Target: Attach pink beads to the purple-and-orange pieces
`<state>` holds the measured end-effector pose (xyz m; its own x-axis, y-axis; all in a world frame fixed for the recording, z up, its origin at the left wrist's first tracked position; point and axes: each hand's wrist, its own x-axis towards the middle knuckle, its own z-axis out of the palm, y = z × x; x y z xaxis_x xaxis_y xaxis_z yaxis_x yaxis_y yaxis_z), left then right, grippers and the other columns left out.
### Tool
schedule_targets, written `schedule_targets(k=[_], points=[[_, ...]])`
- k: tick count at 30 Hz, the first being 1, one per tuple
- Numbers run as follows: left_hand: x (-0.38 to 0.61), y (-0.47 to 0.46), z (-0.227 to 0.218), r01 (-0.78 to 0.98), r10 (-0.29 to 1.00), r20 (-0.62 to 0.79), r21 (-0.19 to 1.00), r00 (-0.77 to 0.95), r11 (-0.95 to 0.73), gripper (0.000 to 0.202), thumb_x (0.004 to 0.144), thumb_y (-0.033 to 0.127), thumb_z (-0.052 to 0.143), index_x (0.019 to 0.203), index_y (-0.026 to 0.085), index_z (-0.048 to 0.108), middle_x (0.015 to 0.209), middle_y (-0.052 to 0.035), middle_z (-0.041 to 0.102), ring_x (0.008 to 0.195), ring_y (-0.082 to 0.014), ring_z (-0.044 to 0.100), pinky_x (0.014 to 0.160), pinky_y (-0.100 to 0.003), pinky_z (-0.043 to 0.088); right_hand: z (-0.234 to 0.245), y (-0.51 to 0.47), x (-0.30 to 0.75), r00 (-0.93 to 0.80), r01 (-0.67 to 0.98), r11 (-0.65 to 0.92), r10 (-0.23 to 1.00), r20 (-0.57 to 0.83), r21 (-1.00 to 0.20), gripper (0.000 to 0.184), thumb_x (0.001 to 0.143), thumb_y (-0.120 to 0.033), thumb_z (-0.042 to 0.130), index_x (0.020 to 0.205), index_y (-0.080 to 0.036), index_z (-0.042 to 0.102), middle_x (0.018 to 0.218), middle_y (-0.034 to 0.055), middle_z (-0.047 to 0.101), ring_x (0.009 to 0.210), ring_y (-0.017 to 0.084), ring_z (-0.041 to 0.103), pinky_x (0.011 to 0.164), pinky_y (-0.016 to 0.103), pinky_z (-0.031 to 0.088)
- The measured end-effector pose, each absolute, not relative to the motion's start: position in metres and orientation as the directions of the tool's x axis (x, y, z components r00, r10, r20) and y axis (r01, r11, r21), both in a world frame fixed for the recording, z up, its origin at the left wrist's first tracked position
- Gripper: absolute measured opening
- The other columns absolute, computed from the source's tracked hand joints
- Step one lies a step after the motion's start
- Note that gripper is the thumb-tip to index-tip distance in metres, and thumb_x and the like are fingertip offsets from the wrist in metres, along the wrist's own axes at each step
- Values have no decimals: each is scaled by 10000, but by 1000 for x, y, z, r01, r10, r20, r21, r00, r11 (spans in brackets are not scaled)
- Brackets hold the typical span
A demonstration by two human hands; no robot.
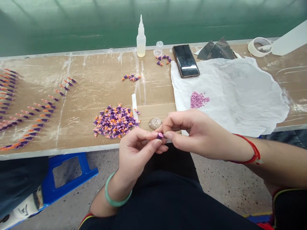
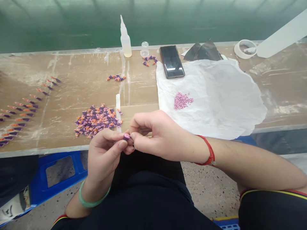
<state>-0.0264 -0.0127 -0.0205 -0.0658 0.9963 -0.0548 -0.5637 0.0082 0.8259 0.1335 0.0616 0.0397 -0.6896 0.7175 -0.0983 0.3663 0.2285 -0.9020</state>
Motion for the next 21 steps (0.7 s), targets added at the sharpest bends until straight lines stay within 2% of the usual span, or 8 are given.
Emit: schedule_targets(k=[11,21], points=[[-23,-12,-20,-565,993,-63,825,-98,-4,97,761,166,846,794,202,762,736,24,796,572,-116,751,537,-137,620,37,61,133,-710,342,422,702,63,-840,164,855,-158,539,721,-219,611,613,-43,623,525,84,541,489,205,416],[-23,-9,-21,-473,990,-55,881,-128,-12,154,732,233,873,762,180,731,678,16,767,535,-131,736,498,-163,611,27,62,137,-717,323,480,687,120,-815,138,865,-175,542,752,-209,612,619,-49,648,523,83,547,493,208,418]])
